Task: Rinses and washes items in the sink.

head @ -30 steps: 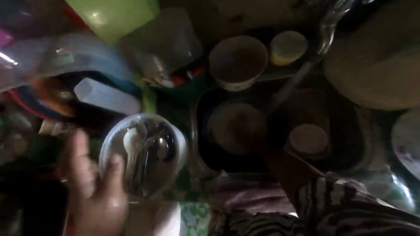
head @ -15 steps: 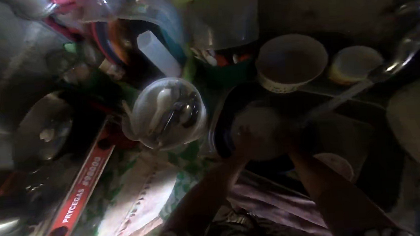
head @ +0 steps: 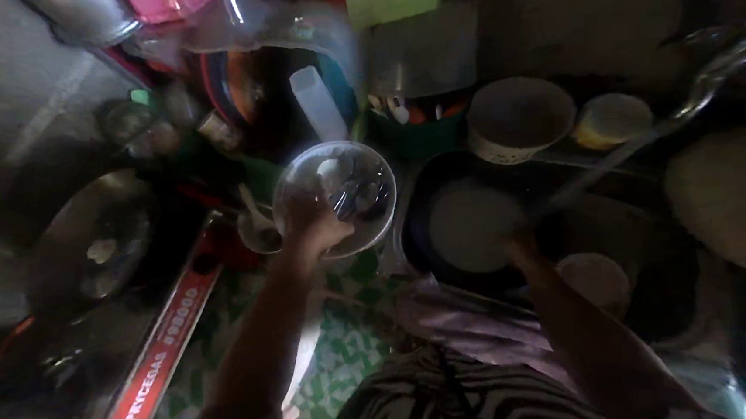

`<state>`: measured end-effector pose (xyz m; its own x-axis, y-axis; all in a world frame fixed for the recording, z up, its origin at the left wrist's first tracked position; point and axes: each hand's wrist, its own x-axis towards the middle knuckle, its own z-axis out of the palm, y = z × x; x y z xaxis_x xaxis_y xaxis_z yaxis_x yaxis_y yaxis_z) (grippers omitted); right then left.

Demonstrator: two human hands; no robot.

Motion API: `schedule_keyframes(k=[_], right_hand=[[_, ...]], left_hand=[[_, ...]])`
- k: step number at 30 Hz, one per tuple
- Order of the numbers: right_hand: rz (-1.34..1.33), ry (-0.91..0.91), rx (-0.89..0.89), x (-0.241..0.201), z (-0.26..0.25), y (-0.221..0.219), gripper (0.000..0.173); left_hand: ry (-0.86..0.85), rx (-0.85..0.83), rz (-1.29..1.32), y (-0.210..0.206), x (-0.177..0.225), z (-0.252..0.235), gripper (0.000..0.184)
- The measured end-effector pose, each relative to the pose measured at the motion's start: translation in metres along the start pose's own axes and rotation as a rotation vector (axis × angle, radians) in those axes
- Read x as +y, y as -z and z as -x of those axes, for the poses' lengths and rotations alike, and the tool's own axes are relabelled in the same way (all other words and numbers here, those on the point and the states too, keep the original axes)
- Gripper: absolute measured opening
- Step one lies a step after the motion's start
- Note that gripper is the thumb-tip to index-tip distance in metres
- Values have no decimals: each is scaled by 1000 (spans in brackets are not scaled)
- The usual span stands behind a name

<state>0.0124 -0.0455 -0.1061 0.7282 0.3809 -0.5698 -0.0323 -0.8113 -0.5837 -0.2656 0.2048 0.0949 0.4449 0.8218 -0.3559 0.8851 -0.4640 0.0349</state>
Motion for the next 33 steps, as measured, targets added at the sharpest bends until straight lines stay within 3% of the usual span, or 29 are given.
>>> schedule_keyframes(k=[3,10,15,22,27,33], right_hand=[[-111,-47,31,5,15,-5,76],[-196,-104,53,29,25,-12,72],[-285,-58,21,43,12,-15,68],[-356,-69,-58,46,9,-14,65],[-298,0,-104,67,-23,-23,64],[-296,2,-133,63,-17,-11,61]], left_hand=[[3,-52,38,2,9,-18,123],[-166,28,36,-5,17,-50,118],[-206,-24,49,12,20,-39,118],[-57,2,85,3,27,-31,116],[35,65,127,0,30,-30,115],[38,129,91,18,35,-20,115]])
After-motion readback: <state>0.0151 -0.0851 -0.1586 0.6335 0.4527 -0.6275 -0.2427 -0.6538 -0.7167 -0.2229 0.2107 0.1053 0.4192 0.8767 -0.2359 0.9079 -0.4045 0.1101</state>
